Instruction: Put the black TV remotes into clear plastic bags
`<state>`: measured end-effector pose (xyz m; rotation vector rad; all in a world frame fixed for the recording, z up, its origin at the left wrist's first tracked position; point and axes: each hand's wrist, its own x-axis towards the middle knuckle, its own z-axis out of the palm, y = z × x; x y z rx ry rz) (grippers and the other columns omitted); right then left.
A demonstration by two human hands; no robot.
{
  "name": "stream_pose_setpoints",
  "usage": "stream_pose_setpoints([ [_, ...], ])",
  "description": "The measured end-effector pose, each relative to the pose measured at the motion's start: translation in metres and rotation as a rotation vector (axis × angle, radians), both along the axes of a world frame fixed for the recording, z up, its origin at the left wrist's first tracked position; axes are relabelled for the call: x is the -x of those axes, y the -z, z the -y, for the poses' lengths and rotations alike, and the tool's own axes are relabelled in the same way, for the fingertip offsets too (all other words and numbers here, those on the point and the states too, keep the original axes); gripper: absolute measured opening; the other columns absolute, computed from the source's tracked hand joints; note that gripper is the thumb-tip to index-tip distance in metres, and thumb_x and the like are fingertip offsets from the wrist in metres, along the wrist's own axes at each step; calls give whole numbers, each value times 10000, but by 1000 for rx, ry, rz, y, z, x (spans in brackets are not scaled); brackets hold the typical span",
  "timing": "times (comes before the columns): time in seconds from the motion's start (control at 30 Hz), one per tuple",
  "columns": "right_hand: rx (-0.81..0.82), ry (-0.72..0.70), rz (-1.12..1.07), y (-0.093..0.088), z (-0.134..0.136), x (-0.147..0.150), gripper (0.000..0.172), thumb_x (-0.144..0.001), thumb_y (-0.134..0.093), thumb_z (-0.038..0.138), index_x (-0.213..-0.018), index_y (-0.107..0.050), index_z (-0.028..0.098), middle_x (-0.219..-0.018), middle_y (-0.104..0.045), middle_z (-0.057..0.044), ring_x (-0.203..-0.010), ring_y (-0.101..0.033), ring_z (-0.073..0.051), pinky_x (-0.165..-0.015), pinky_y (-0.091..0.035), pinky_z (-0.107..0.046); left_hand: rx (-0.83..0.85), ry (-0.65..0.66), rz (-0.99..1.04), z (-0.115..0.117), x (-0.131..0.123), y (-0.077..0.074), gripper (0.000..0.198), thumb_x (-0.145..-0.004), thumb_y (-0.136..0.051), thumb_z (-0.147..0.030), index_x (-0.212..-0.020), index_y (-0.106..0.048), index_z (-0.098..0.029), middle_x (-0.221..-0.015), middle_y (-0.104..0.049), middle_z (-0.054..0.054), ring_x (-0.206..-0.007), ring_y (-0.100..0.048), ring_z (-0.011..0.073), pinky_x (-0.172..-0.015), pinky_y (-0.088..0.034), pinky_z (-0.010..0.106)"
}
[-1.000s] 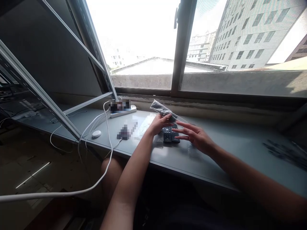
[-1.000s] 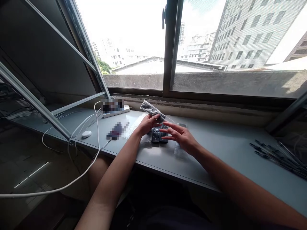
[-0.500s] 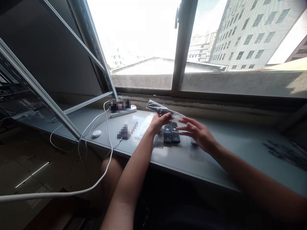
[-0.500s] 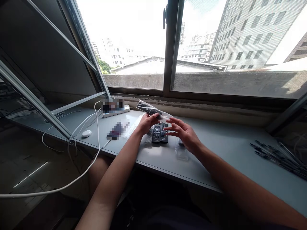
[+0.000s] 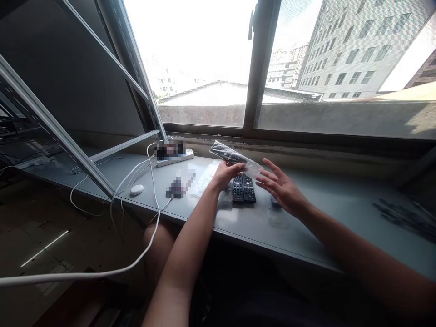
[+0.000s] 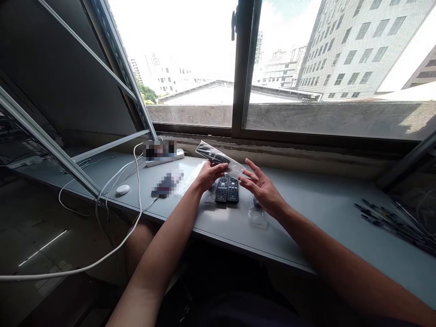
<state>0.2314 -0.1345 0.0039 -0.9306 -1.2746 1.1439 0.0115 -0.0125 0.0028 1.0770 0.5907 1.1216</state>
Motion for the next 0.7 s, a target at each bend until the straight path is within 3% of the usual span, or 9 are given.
stream_pose_setpoints([
  [0.13, -30, -101, 77, 1, 2, 1, 686, -977, -913, 530, -1616, -674, 452, -1667, -675, -39, -1656, -508, -346, -1324, -484, -596, -50, 11, -88, 4, 2, -3, 464, -707, -1081, -347, -1011, -793, -147, -1016, -813, 100, -808, -731, 162, -766, -538, 298],
  [0.27, -12, -157, 106, -4, 7, 4, 589, -985, -903, 541, -1542, -755, 422, -1661, -682, -29, -1535, -647, -379, -1336, -465, -624, -77, 66, -127, 7, 5, -5, 496, -718, -1078, -381, -1048, -791, -148, -1075, -803, 120, -852, -725, 174, -775, -536, 303],
  [0.47, 5, -179, 111, -7, 8, 3, 615, -972, -923, 533, -1545, -762, 378, -1573, -751, -58, -1550, -628, -407, -1332, -466, -634, -9, 117, -31, 5, 7, -6, 516, -841, -985, -523, -1139, -755, -169, -1180, -793, 121, -1002, -746, 204, -848, -555, 302],
  [0.57, -8, -169, 97, -7, 7, 2, 608, -969, -923, 538, -1533, -773, 368, -1550, -766, -65, -1538, -638, -414, -1324, -470, -649, 87, 20, 57, -2, 7, -6, 469, -921, -892, -585, -1103, -719, -189, -1144, -776, 92, -940, -724, 180, -752, -542, 262],
  [0.7, -17, -172, 106, -6, 7, 2, 581, -972, -915, 538, -1515, -783, 381, -1621, -715, -56, -1541, -633, -419, -1311, -485, -655, 208, -179, 55, -12, 7, -5, 347, -1025, -785, -529, -1121, -689, -210, -1120, -759, 65, -857, -700, 142, -622, -457, 213],
])
